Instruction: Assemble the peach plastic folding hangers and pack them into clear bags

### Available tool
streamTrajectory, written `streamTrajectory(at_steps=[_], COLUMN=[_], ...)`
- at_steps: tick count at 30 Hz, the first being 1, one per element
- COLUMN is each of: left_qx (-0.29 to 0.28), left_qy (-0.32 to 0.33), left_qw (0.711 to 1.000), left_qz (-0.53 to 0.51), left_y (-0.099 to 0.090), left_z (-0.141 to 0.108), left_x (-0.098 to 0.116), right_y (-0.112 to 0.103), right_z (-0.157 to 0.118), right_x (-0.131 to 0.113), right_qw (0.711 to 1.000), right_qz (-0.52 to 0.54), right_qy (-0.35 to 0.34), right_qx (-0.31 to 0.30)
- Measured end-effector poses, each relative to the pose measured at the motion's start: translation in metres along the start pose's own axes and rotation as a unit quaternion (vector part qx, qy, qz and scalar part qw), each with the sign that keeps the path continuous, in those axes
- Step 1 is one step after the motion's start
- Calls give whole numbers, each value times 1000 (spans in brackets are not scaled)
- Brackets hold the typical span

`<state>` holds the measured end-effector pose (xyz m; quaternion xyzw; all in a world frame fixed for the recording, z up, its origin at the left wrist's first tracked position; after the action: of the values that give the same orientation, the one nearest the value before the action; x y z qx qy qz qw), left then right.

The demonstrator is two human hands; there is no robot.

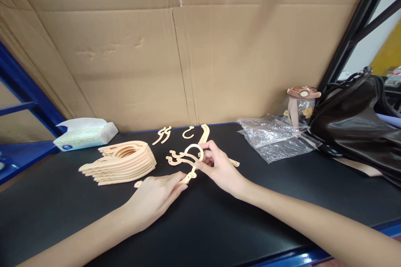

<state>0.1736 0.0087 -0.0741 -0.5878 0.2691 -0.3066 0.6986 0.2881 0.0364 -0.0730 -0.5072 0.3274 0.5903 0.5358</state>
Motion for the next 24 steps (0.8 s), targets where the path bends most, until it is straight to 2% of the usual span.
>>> streamTrajectory(at_steps=[12,17,24], left_qx=[-15,-8,-32], left_qy=[-9,-5,-53], left_qw=[1000,999,989], left_qz=[-21,-43,-136], left_y=[3,-1,-7], left_z=[0,-2,-7], left_x=[-2,-1,-6], right_y=[4,6,5], right_z=[3,0,-2], right_x=[12,7,-13], right_qw=[996,998,998], right_qz=[75,50,-44], right_qy=[45,34,-20], right_qx=[-26,-32,-43])
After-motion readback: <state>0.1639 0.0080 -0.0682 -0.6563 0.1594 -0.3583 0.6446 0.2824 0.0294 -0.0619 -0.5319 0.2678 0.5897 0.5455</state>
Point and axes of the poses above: each hand's wrist, its own z-axis towards the middle knuckle, its own y-axis out of the palm, x = y × z, the point moved 9 cm from there along z, towards the middle knuckle, and after that the axes turned 5 degrees about z, right-handed, at the moved point
